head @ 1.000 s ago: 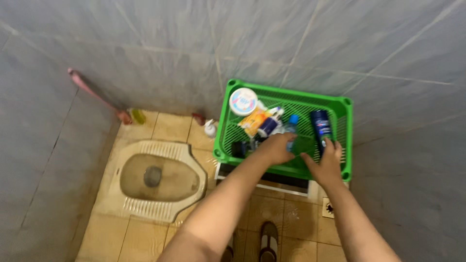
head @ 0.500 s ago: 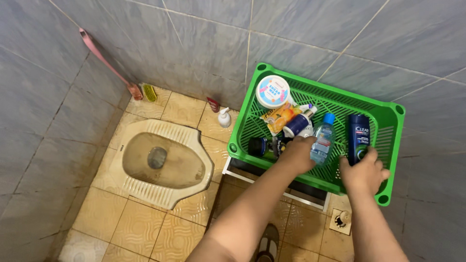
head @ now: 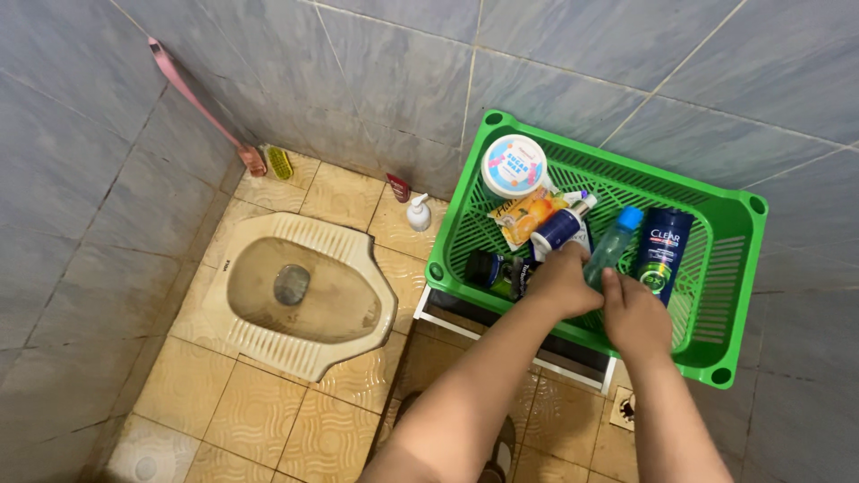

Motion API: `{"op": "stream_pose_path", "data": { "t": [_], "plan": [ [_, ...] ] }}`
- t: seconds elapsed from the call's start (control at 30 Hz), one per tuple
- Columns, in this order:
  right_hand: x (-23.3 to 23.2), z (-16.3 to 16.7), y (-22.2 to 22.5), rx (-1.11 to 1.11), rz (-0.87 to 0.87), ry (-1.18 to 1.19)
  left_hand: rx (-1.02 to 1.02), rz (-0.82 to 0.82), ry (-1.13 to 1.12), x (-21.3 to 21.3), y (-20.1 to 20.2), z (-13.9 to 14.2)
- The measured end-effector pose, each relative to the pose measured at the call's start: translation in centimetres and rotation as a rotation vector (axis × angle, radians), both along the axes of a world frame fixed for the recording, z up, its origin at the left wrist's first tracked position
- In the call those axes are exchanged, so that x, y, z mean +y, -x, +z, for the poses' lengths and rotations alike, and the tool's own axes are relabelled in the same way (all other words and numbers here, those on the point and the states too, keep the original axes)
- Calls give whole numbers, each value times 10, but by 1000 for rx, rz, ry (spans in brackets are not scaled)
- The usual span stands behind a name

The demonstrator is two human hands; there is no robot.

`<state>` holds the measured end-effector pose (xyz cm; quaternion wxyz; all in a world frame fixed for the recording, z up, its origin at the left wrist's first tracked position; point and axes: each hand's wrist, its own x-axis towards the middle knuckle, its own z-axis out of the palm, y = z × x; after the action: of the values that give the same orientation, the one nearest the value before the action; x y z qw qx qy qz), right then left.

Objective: The person picks up several toiletries from a green basket in the bathroom, including bottles and tubes, and places them on a wall-mounted shelf. They then take two small packets from the basket, walk to a red cabinet, open it, and place the packets inside.

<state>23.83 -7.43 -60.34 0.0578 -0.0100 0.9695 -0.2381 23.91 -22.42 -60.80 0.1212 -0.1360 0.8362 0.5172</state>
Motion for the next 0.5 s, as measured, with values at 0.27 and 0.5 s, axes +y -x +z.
{"op": "stream_pose_path", "data": {
  "t": [0.27, 0.5],
  "plan": [
    [-9, 9, 10, -513, -352, 1124, 130, -71, 74, 3, -21, 33],
    [-2, 112, 3, -296, -203, 1512, 471, -74, -450, -8, -16, 79]
  ]
}}
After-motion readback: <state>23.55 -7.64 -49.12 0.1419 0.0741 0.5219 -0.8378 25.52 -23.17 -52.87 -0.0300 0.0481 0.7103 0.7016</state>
